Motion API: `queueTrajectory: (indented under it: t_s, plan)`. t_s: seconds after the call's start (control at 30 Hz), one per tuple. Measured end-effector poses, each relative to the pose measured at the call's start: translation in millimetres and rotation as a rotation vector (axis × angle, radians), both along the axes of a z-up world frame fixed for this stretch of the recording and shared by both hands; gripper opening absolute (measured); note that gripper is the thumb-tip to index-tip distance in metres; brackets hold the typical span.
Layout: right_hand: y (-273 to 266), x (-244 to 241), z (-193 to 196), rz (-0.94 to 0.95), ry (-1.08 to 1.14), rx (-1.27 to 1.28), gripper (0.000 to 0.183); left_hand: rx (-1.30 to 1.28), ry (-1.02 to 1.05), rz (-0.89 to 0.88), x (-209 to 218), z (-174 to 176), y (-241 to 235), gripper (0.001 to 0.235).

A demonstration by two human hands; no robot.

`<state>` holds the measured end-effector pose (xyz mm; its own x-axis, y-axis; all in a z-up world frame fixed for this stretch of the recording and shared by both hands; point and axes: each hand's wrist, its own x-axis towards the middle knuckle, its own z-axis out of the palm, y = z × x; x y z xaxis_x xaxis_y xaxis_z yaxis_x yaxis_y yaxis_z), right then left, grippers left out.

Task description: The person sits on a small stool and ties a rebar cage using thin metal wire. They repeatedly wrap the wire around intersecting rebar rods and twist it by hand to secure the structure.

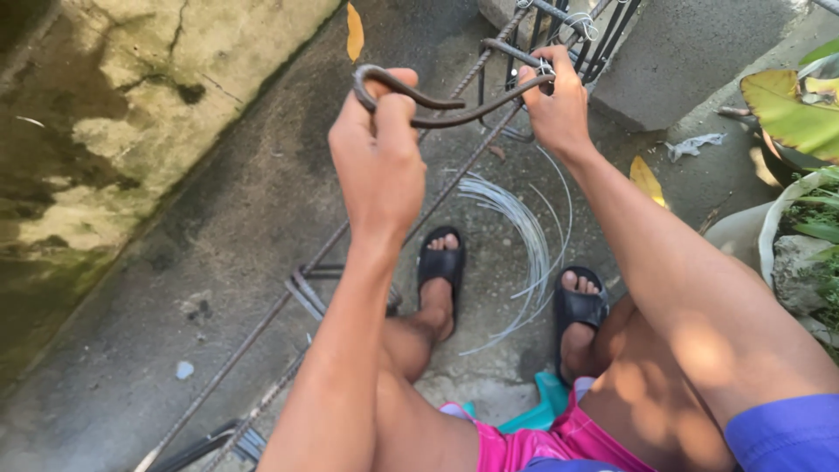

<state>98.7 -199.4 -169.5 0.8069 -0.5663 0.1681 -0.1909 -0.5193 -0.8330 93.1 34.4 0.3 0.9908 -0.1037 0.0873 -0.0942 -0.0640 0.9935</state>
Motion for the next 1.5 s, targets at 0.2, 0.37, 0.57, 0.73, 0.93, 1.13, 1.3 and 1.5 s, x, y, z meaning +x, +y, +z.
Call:
queueTrajectory:
  t_s: [0.2, 0.37, 0.57, 0.73, 0.93, 1.13, 1.3, 1.5]
  plan:
    - [3, 0, 1, -0.01, -0.006, -0.013, 0.015, -0.021, 0.107, 0.137, 21, 2, 1, 0.034]
    - [4, 0, 6, 0.018, -0.029, 0.035, 0.01, -0.16, 0.047, -0.092, 22, 0, 9, 0.027]
    - [0, -3, 4, 0.085, -0.037, 0.081, 0.011, -0.063, 0.045, -0.647, -11, 33, 10, 0.031]
    - [-2, 2, -9, 0.071, -0.115, -0.023, 0.023, -0.099, 0.107, -1.043, -40, 34, -2, 0.032]
    - [12, -5, 9, 0.045, -0.206, -0.007, 0.021, 0.121, -0.168, -1.091, -66, 9, -32, 0.033]
    - [17, -7, 11, -0.029, -0.151, 0.137, 0.036, 0.442, -0.379, -0.969, -85, -7, -58, 0.038]
    - [5, 6, -33, -0.065, -0.419, 0.2, 0.056, 0.562, -0.452, -0.876, -96, -3, -76, 0.037]
    - [-10, 32, -75, -0.459, -0.395, 0.079, 0.047, 0.559, -0.637, -0.671, -112, -34, -118, 0.073]
